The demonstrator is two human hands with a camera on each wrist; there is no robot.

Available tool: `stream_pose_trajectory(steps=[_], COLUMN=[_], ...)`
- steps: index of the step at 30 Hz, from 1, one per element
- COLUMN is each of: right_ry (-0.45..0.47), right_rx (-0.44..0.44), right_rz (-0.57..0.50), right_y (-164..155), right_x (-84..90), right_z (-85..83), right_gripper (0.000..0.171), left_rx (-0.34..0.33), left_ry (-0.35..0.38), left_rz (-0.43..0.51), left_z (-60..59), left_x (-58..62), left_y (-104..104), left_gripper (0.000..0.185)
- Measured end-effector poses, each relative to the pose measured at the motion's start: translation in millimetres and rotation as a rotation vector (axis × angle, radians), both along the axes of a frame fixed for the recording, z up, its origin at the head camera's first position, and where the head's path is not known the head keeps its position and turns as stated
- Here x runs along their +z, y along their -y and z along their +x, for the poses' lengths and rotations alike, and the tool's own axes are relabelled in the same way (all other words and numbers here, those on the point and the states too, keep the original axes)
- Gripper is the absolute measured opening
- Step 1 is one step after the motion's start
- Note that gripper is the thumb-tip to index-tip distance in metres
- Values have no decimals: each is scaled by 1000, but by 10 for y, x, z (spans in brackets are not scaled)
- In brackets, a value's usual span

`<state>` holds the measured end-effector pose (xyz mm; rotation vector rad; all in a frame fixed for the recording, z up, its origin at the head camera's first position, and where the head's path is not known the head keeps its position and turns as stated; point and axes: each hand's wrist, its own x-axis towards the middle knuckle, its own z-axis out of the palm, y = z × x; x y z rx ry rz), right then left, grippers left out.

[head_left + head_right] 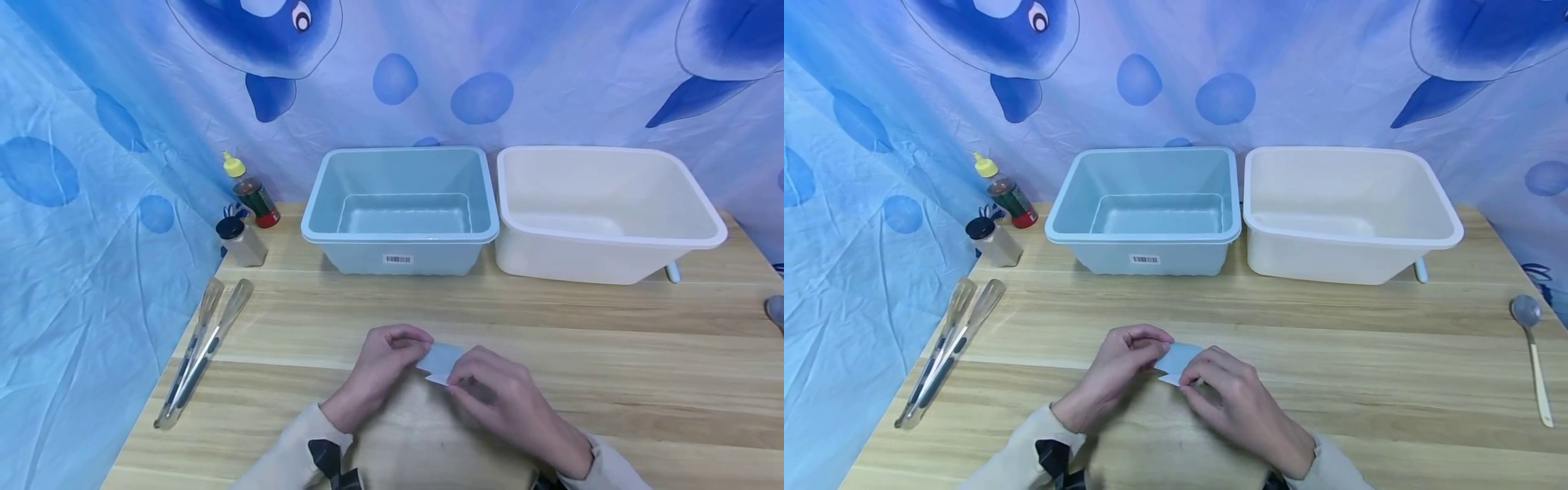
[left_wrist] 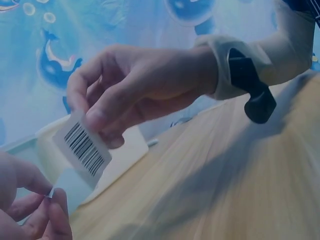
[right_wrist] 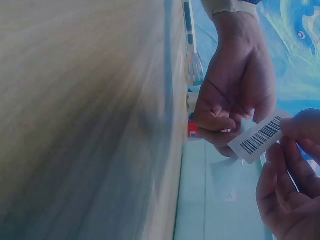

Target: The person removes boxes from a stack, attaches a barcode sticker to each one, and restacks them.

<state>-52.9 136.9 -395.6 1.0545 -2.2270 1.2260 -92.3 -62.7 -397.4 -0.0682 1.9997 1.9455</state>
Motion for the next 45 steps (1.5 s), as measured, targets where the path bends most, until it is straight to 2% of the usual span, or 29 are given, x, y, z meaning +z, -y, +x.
stream_pose_trajectory(steps=[5, 9, 12, 15, 17, 19, 20, 22, 24, 28, 30, 33, 36, 42, 45], right_ry=[-62, -88, -80, -62, -48, -11, 10, 59, 105, 142, 140, 125, 117, 129, 126], right_rx=[16, 15, -18, -59, -82, -106, -121, -145, -164, -172, -162, -152, -155, -169, -172], right_rz=[-38, -64, -57, -41, -30, -17, -11, -1, 7, 9, 6, 3, 10, 20, 7], right_y=[-7, -13, -28, -60, -84, -115, -130, -157, -177, -190, -185, -181, -173, -184, -204], right_x=[-8, 0, 13, 32, 46, 60, 66, 74, 77, 70, 63, 56, 49, 37, 45], right_z=[-32, -47, -56, -74, -92, -113, -124, -144, -162, -179, -183, -181, -173, -148, -146], right_gripper=[3, 5, 11, 16, 14, 6, 4, 16, 26, 31, 31, 31, 31, 30, 29], left_rx=[36, 26, -41, -96, -107, -94, -83, -65, -70, -180, -244, -300, -323, -358, -314], left_ry=[-10, -80, -216, -364, -420, -460, -481, -524, -602, -800, -905, -995, -1016, -993, -964], left_rz=[-14, -80, -208, -375, -462, -519, -536, -534, -507, -468, -490, -535, -569, -583, -550], left_z=[-40, -68, -80, -72, -59, -48, -47, -40, -28, 12, 30, 42, 48, 50, 38], left_x=[-60, -114, -141, -123, -93, -55, -36, 13, 79, 226, 263, 290, 286, 267, 252], left_y=[41, 83, 118, 146, 165, 178, 181, 171, 142, 30, -31, -111, -151, -185, -201], left_gripper=[21, 18, 13, 9, 8, 8, 9, 10, 12, 14, 13, 9, 6, 10, 11])
